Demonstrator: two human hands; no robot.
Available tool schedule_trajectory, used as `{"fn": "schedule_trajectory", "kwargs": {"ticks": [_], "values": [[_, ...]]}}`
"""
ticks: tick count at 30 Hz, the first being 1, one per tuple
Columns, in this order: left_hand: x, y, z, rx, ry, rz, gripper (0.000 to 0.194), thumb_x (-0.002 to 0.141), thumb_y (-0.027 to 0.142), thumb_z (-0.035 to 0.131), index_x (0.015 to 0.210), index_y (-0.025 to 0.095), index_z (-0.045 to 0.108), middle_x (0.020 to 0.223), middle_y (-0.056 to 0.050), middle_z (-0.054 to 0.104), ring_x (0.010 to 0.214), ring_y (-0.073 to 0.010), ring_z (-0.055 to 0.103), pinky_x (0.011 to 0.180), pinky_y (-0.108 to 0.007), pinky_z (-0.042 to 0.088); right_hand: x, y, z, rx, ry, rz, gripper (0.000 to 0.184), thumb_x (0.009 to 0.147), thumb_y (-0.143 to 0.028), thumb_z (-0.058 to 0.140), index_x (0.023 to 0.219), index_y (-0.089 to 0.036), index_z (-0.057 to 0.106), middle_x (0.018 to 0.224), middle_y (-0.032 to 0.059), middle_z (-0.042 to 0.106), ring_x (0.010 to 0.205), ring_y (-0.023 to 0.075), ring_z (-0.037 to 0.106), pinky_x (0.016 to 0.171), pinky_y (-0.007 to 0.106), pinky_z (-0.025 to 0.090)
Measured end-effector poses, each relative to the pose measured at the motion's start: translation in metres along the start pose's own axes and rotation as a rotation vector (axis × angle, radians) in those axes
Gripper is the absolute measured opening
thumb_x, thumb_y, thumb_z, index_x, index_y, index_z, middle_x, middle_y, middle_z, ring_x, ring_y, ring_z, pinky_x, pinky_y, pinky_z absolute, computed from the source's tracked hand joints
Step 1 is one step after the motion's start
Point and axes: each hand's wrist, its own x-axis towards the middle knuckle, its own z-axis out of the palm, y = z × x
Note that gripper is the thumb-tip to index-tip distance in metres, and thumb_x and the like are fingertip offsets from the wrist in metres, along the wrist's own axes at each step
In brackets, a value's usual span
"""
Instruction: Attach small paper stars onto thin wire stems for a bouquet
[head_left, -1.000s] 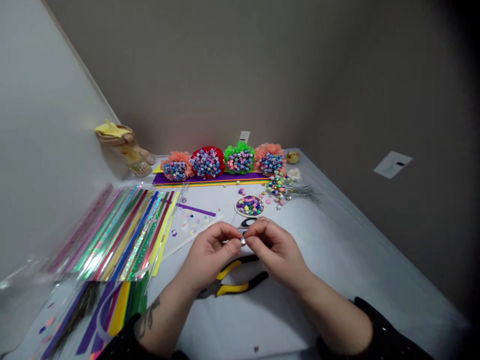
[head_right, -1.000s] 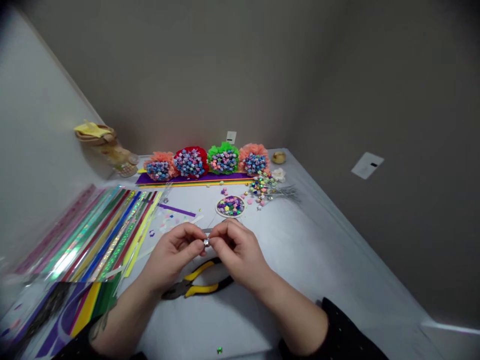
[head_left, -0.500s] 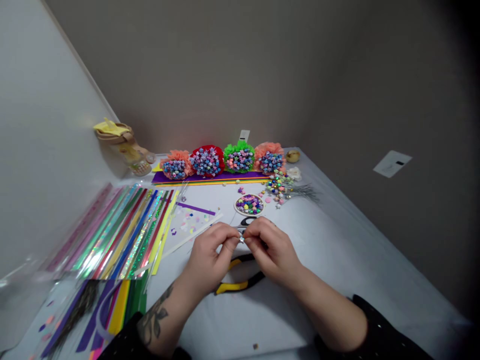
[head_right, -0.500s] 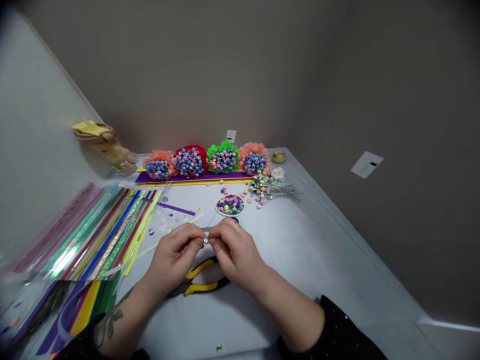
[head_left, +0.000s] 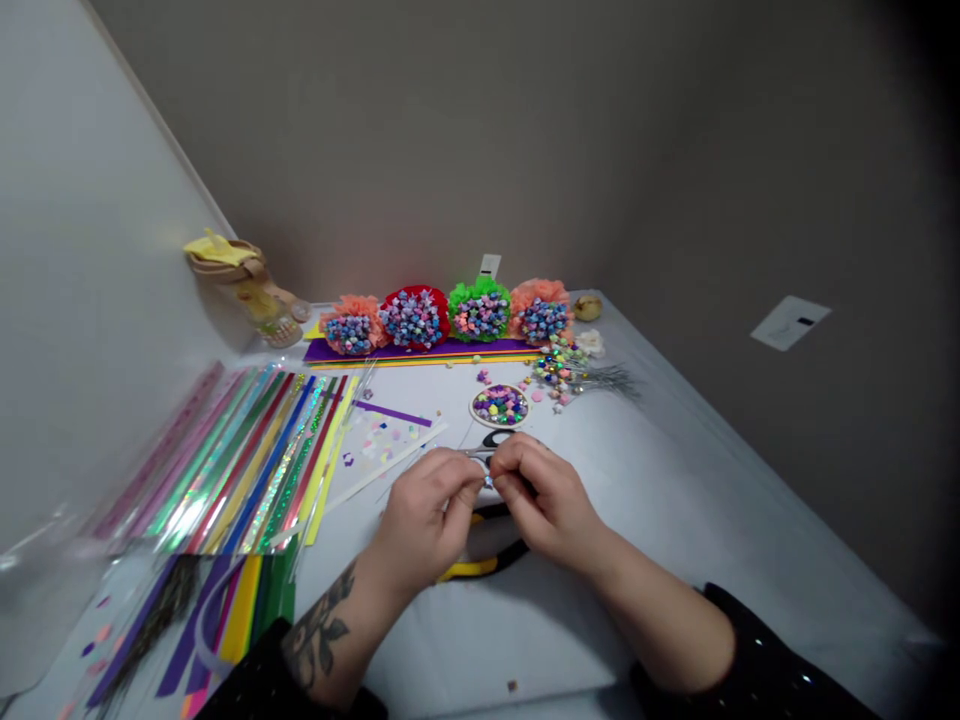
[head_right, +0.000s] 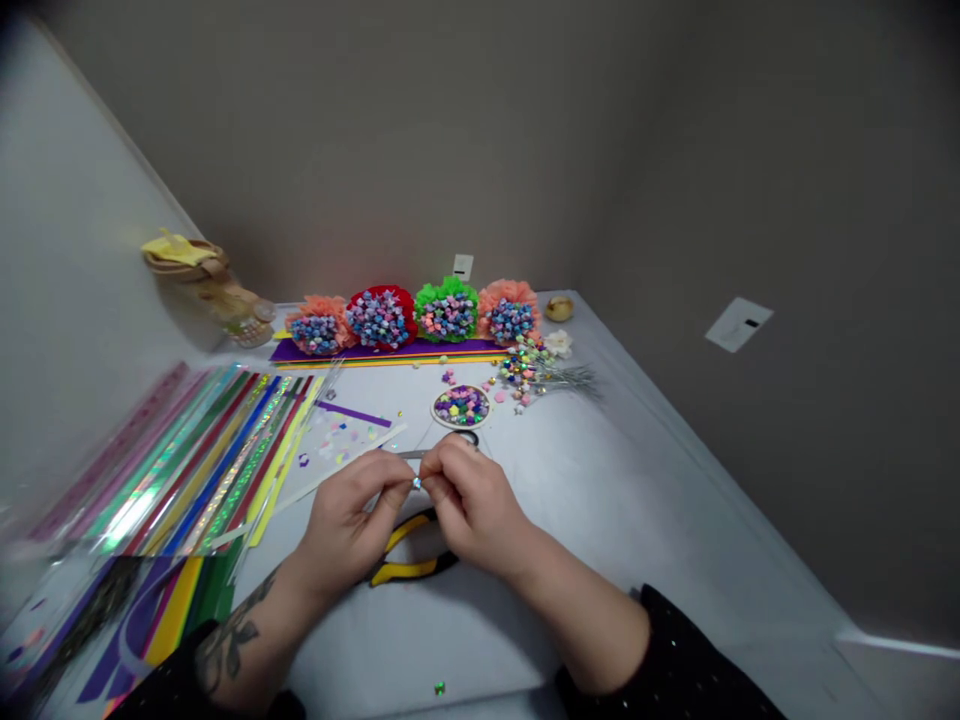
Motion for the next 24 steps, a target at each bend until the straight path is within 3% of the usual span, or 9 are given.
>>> {"fn": "schedule_trajectory", "kwargs": {"ticks": [6, 13, 18, 24], "values": [[0.006, 0.009, -0.002, -0.3, -0.039, -0.49, 0.015, 0.082, 0.025, 0.054, 0.079, 0.016, 0.066, 0.067, -0.002, 0.065, 0.061, -0.0126, 0.059, 0.058, -0.022, 0.048, -0.003, 0.01, 0.002, -0.102, 0.043, -0.075, 0.018, 0.085, -0.004, 0.043, 0.086, -0.021, 0.048, 0.079, 0.0022, 0.051, 0.074, 0.0143, 0.051, 0.066, 0.026, 0.045], [0.011, 0.007, -0.001, -0.376, -0.024, -0.614, 0.014, 0.077, 0.026, 0.058, 0.078, 0.015, 0.067, 0.067, -0.002, 0.066, 0.061, -0.0129, 0.06, 0.057, -0.022, 0.05, -0.007, 0.015, 0.009, -0.28, 0.053, -0.058, 0.017, 0.085, -0.008, 0.044, 0.092, -0.021, 0.052, 0.083, 0.0041, 0.053, 0.074, 0.0153, 0.054, 0.064, 0.026, 0.046], [0.008, -0.001, 0.007, -0.287, 0.028, -0.522, 0.017, 0.078, 0.022, 0.059, 0.092, 0.017, 0.066, 0.085, -0.005, 0.07, 0.077, -0.0164, 0.064, 0.064, -0.024, 0.053, -0.006, 0.013, 0.016, -0.364, 0.031, 0.061, 0.015, 0.082, -0.008, 0.041, 0.087, -0.02, 0.049, 0.082, 0.0055, 0.055, 0.073, 0.0172, 0.055, 0.062, 0.027, 0.044], [-0.001, -0.006, 0.015, -0.015, 0.032, -0.136, 0.021, 0.083, 0.017, 0.054, 0.099, 0.019, 0.067, 0.093, -0.007, 0.069, 0.087, -0.0169, 0.063, 0.079, -0.03, 0.051, -0.006, 0.014, 0.02, -0.384, 0.063, 0.259, 0.013, 0.077, -0.011, 0.043, 0.086, -0.02, 0.041, 0.071, 0.0009, 0.051, 0.054, 0.0153, 0.049, 0.05, 0.026, 0.036]]}}
